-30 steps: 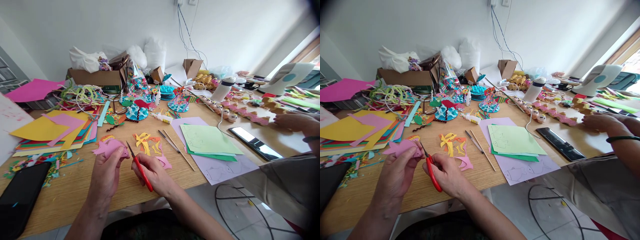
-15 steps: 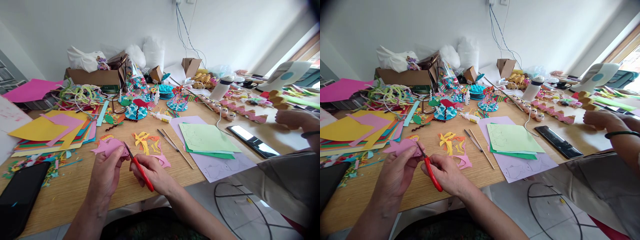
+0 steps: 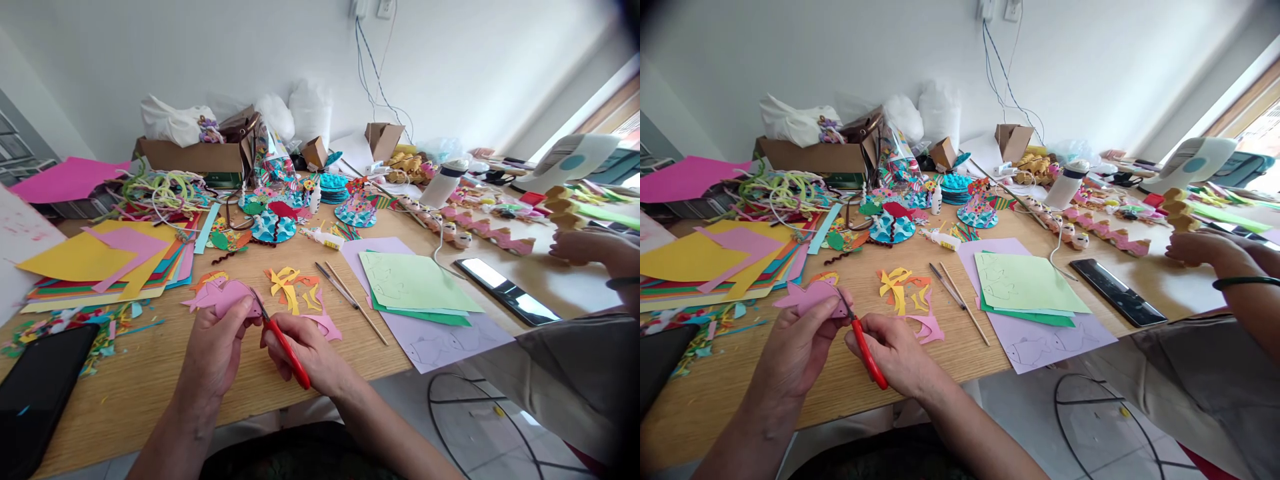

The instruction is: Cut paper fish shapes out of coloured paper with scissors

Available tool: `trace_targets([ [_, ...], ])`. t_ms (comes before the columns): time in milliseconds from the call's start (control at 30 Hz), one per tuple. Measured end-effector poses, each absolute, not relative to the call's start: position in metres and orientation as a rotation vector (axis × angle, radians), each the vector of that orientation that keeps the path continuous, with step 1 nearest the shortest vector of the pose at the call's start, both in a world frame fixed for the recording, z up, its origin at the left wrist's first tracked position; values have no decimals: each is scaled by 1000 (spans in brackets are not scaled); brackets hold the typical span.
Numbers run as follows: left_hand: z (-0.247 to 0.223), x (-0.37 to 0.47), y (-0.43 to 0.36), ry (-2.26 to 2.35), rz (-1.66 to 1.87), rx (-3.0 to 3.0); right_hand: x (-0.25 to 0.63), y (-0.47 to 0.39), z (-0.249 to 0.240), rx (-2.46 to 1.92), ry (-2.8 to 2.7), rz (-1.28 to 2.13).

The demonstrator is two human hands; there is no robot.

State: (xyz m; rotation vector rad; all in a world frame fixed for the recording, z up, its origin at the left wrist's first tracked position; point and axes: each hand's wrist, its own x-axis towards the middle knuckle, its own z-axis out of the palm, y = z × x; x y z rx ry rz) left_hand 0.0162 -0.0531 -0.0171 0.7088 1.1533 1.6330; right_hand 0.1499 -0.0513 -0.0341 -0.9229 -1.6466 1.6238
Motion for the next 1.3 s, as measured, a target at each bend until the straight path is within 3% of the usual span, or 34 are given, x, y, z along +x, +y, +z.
trace_targets([
  [533, -21, 18, -53, 1135, 1642, 667, 151, -51, -40, -853, -1588, 1719],
  [1300, -21, 20, -54, 1149, 1625, 680, 151, -52, -45, -904, -1613, 1598],
])
